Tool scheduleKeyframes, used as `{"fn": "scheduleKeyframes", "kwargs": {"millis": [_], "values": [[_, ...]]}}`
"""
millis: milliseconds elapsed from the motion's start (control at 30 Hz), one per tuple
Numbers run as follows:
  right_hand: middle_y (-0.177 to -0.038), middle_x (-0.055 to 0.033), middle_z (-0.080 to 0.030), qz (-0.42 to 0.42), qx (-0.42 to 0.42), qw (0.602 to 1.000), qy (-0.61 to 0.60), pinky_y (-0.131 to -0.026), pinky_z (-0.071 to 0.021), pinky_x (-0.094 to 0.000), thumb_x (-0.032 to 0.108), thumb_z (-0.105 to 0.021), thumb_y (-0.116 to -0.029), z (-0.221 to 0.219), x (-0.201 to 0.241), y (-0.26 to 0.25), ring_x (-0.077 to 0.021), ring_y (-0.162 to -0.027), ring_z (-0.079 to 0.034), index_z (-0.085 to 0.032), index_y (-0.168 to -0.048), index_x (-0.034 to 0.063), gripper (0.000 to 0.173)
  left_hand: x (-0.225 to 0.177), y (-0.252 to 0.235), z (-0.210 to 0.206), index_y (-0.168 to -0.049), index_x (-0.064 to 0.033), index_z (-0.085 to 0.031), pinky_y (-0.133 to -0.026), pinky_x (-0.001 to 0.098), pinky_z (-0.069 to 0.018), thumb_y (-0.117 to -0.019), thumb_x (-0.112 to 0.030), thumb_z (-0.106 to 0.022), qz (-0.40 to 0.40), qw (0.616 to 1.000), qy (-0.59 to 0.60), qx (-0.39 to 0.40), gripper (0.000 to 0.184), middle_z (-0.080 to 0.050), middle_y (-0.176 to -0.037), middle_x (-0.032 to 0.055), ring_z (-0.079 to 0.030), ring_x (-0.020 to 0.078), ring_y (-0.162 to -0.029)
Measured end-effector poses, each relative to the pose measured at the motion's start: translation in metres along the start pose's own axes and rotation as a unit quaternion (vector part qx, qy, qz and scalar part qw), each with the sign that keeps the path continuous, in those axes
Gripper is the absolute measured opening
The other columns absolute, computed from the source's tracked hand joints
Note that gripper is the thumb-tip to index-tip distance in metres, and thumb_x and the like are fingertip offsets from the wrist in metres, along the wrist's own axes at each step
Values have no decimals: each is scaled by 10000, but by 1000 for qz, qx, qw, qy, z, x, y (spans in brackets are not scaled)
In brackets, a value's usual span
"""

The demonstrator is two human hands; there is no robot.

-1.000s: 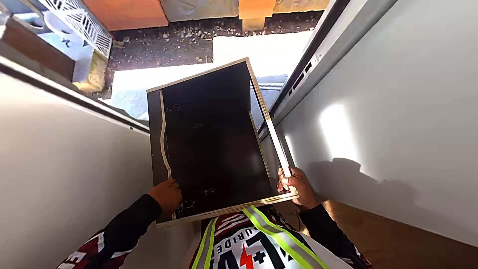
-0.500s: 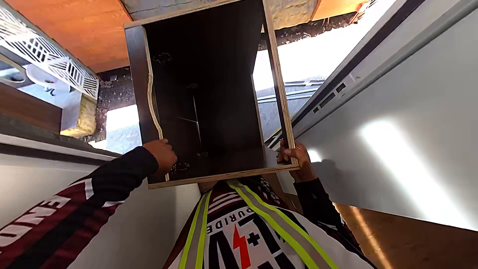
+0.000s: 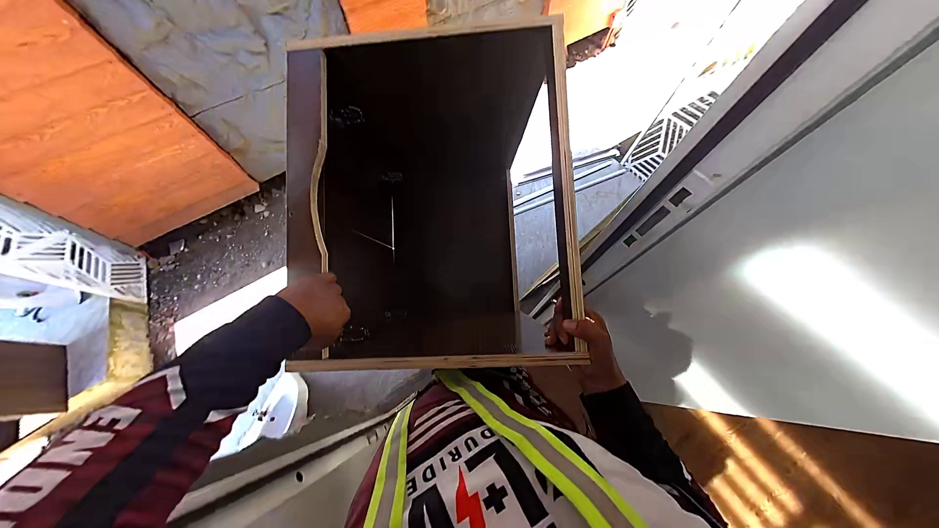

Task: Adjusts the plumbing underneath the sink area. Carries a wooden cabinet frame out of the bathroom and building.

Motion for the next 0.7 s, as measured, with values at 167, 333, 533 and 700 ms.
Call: {"fn": "scheduleKeyframes", "kwargs": {"millis": [167,333,533,700], "values": [[-659,-31,-624,-24,-94,995,19,-567,-612,-359,282,-800,-723,34,-39,-49,-159,-534,-642,-636,-1075,14,472,34,-109,4,-1115,-4,-721,-1169,559,-339,-1029,-343,-538,-85,993,-36,69,394,-702,-1224,176,-601,373,-1255],[-674,-31,-631,-43,-193,979,49,-545,-606,-360,327,-802,-706,70,-83,-138,-163,-529,-642,-644,-1060,33,487,95,-252,18,-1180,-7,-711,-1186,578,-313,-1014,-332,-569,-171,977,-86,90,392,-672,-1308,173,-564,379,-1307],[-656,-36,-605,-103,-323,940,39,-564,-604,-398,251,-716,-734,70,-133,-253,-183,-531,-632,-614,-1075,16,426,217,-420,65,-1107,0,-729,-1220,553,-281,-948,-326,-651,-195,972,-117,58,372,-712,-1219,168,-598,365,-1267],[-636,-25,-575,-108,-397,911,3,-567,-598,-389,227,-678,-765,92,-171,-282,-166,-532,-618,-598,-1076,14,386,240,-501,99,-1048,-18,-744,-1191,561,-316,-932,-344,-656,-252,952,-170,43,357,-726,-1168,161,-627,359,-1209]]}}
Point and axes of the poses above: each hand's wrist, its own y-axis away from the middle knuckle, its own z-axis out of the back of the hand, x = y × z, the point moved 10 cm from there along -y, towards the middle knuckle
